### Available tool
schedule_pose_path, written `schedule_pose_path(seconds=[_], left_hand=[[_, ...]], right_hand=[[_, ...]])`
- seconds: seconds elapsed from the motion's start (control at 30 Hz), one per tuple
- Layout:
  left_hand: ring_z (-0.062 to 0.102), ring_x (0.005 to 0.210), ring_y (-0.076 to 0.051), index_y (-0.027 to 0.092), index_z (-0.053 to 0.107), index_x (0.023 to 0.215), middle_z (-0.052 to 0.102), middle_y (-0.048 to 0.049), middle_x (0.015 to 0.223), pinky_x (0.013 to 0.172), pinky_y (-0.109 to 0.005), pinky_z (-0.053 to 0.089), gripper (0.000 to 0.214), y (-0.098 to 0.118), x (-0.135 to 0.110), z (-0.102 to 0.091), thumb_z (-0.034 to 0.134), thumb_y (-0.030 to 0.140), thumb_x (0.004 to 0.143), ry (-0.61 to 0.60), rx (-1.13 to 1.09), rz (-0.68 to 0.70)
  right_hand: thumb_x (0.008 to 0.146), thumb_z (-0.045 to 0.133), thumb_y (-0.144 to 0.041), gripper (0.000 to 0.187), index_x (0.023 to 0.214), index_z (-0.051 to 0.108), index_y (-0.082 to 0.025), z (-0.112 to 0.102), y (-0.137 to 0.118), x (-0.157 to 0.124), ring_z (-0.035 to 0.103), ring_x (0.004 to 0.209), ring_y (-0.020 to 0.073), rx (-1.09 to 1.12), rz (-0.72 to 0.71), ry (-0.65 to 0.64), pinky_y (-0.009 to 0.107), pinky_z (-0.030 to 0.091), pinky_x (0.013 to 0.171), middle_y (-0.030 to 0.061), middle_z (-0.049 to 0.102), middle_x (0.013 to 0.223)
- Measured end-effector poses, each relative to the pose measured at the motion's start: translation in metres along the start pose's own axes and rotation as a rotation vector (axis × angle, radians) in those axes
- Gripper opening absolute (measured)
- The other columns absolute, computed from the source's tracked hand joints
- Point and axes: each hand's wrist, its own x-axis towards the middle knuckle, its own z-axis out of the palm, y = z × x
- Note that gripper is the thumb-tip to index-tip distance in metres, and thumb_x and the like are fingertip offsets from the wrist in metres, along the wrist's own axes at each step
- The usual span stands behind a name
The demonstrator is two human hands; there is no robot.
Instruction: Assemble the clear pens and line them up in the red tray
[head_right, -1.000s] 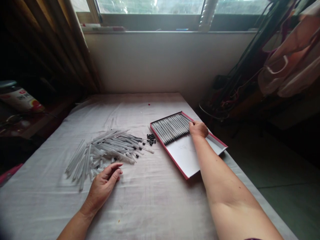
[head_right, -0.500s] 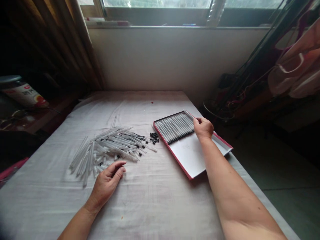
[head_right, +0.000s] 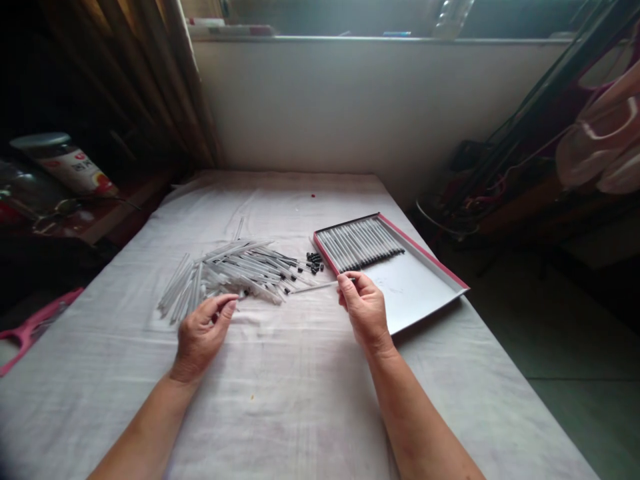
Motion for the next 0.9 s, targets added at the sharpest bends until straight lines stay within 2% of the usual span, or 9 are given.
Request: schedule_pose_path(seconds=[0.07, 0.13, 0.4, 0.53, 0.63, 0.73, 0.9], left_hand=[[0.063, 0.072, -0.017, 0.018, 0.069, 0.097, 0.071, -0.0049, 0.084, 0.071, -0.027, 0.049, 0.023, -0.008, 0.007, -0.011, 0.053, 0.033, 0.09, 0.104, 0.122, 0.013], [0.064, 0.08, -0.02, 0.018, 0.07, 0.096, 0.071, -0.0068, 0.088, 0.077, -0.031, 0.049, 0.023, -0.018, 0.012, -0.021, 0.053, 0.031, 0.09, 0.135, 0.216, 0.032], [0.062, 0.091, -0.026, 0.02, 0.071, 0.1, 0.07, -0.0084, 0.098, 0.083, -0.036, 0.047, 0.026, -0.049, 0.014, -0.05, 0.052, 0.031, 0.087, 0.075, 0.479, -0.012], [0.061, 0.091, -0.025, 0.022, 0.072, 0.094, 0.068, -0.0072, 0.098, 0.084, -0.036, 0.046, 0.023, -0.043, 0.009, -0.054, 0.053, 0.033, 0.088, 0.001, 0.475, 0.022], [0.059, 0.099, -0.025, 0.025, 0.072, 0.098, 0.067, -0.0062, 0.104, 0.087, -0.037, 0.044, 0.02, -0.031, 0.003, -0.048, 0.056, 0.033, 0.087, -0.139, 0.452, 0.106], [0.057, 0.103, -0.027, 0.025, 0.071, 0.101, 0.066, -0.0069, 0.108, 0.088, -0.041, 0.042, 0.021, -0.021, -0.001, -0.041, 0.061, 0.032, 0.084, -0.242, 0.49, 0.117], [0.056, 0.104, -0.028, 0.023, 0.07, 0.093, 0.067, -0.0084, 0.107, 0.092, -0.045, 0.038, 0.015, -0.014, 0.0, -0.032, 0.061, 0.03, 0.084, -0.276, 0.508, 0.148]], right_hand=[[0.072, 0.073, -0.05, 0.035, 0.082, 0.063, -0.017, 0.0, 0.005, -0.011, 0.045, 0.044, 0.0072, 0.039, 0.039, 0.019, 0.018, 0.031, 0.039, -0.003, 0.057, 0.056], [0.072, 0.072, -0.052, 0.037, 0.083, 0.063, -0.017, -0.002, 0.009, -0.02, 0.046, 0.044, 0.0072, 0.038, 0.062, 0.022, 0.018, 0.032, 0.039, -0.0022, 0.059, 0.056], [0.076, 0.069, -0.052, 0.036, 0.083, 0.063, -0.017, -0.006, 0.019, -0.027, 0.049, 0.047, 0.0089, -0.068, 0.034, -0.027, 0.02, 0.035, 0.041, -0.0009, 0.06, 0.058], [0.078, 0.068, -0.049, 0.033, 0.084, 0.064, -0.017, -0.004, 0.023, -0.03, 0.05, 0.049, 0.0099, -0.15, 0.018, -0.1, 0.021, 0.038, 0.043, -0.0006, 0.061, 0.059], [0.078, 0.067, -0.049, 0.032, 0.084, 0.064, -0.018, -0.003, 0.024, -0.031, 0.051, 0.049, 0.01, -0.165, 0.023, -0.118, 0.022, 0.039, 0.044, -0.0007, 0.061, 0.06], [0.076, 0.068, -0.051, 0.034, 0.083, 0.065, -0.017, -0.002, 0.023, -0.03, 0.051, 0.048, 0.0102, -0.161, 0.03, -0.108, 0.022, 0.04, 0.044, -0.0001, 0.062, 0.06], [0.072, 0.07, -0.052, 0.038, 0.082, 0.065, -0.016, -0.002, 0.021, -0.03, 0.052, 0.048, 0.0113, -0.144, 0.05, -0.089, 0.023, 0.04, 0.043, 0.0015, 0.063, 0.06]])
